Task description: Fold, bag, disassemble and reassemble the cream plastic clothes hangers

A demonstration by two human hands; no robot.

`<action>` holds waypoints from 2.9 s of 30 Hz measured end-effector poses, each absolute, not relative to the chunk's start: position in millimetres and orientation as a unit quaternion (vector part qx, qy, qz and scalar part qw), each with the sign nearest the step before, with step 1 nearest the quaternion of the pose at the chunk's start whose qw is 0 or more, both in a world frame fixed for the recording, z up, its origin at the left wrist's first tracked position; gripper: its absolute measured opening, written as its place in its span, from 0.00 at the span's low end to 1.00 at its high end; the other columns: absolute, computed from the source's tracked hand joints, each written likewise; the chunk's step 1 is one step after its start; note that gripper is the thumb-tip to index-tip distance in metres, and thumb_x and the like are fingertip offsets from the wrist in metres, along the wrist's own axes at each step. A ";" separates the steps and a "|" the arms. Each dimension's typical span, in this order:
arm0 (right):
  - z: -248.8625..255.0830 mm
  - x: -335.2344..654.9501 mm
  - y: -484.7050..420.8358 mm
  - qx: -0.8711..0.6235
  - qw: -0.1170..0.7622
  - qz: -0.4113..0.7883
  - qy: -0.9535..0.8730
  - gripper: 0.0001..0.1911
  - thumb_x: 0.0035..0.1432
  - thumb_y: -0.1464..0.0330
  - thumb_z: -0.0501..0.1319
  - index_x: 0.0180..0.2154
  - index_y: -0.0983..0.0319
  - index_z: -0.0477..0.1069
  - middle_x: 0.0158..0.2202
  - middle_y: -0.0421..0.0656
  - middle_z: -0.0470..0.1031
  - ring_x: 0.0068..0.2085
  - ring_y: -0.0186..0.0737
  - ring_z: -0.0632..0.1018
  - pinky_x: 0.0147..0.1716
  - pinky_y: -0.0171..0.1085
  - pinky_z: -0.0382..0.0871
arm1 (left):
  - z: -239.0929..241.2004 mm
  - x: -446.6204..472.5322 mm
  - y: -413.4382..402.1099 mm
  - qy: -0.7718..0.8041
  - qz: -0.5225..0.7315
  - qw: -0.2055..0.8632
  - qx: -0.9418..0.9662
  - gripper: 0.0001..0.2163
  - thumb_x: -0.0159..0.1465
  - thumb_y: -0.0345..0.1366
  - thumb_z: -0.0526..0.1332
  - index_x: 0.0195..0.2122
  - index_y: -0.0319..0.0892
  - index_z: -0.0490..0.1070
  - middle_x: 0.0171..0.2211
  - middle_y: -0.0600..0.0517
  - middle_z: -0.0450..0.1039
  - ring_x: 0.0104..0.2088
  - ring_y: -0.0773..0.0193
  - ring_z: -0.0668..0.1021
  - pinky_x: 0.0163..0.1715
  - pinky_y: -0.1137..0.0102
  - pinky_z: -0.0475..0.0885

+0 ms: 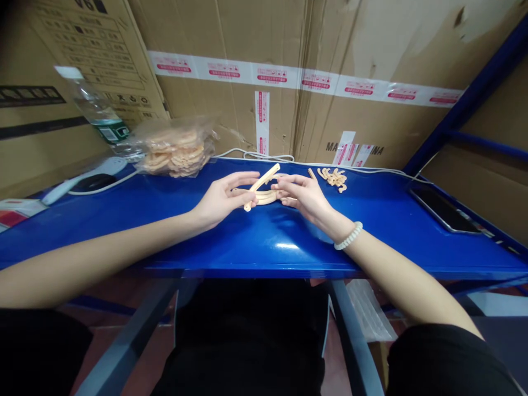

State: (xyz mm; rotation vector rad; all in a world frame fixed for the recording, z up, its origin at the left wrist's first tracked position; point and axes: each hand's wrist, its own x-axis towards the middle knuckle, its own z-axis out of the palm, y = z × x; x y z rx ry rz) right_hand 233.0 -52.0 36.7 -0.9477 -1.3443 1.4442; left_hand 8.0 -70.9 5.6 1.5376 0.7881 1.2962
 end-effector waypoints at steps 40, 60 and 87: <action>24.4 223.5 -63.1 -0.313 0.366 0.643 -0.595 0.11 0.59 0.69 0.75 0.33 0.64 0.75 0.33 0.46 0.82 0.35 0.40 0.85 0.40 0.35 0.84 | 1.3 11.2 -87.0 0.255 0.564 0.188 0.762 0.13 0.62 0.36 0.72 0.25 0.41 0.69 0.30 0.52 0.74 0.32 0.63 0.78 0.38 0.67 0.73; 24.0 217.1 -70.6 -0.276 0.470 0.392 -0.741 0.20 0.55 0.53 0.74 0.32 0.60 0.72 0.32 0.41 0.76 0.34 0.41 0.77 0.35 0.40 0.74 | 0.2 18.6 -83.1 0.327 0.598 0.473 0.558 0.21 0.49 0.41 0.79 0.34 0.41 0.68 0.30 0.55 0.76 0.34 0.62 0.82 0.40 0.66 0.78; 46.6 323.3 38.8 -0.484 0.023 -0.038 -0.874 0.15 0.58 0.78 0.59 0.43 0.62 0.80 0.43 0.48 0.77 0.41 0.44 0.78 0.39 0.37 0.68 | 2.6 19.4 -86.7 0.347 0.510 0.603 0.507 0.19 0.51 0.28 0.78 0.40 0.36 0.72 0.32 0.50 0.79 0.37 0.61 0.84 0.41 0.65 0.82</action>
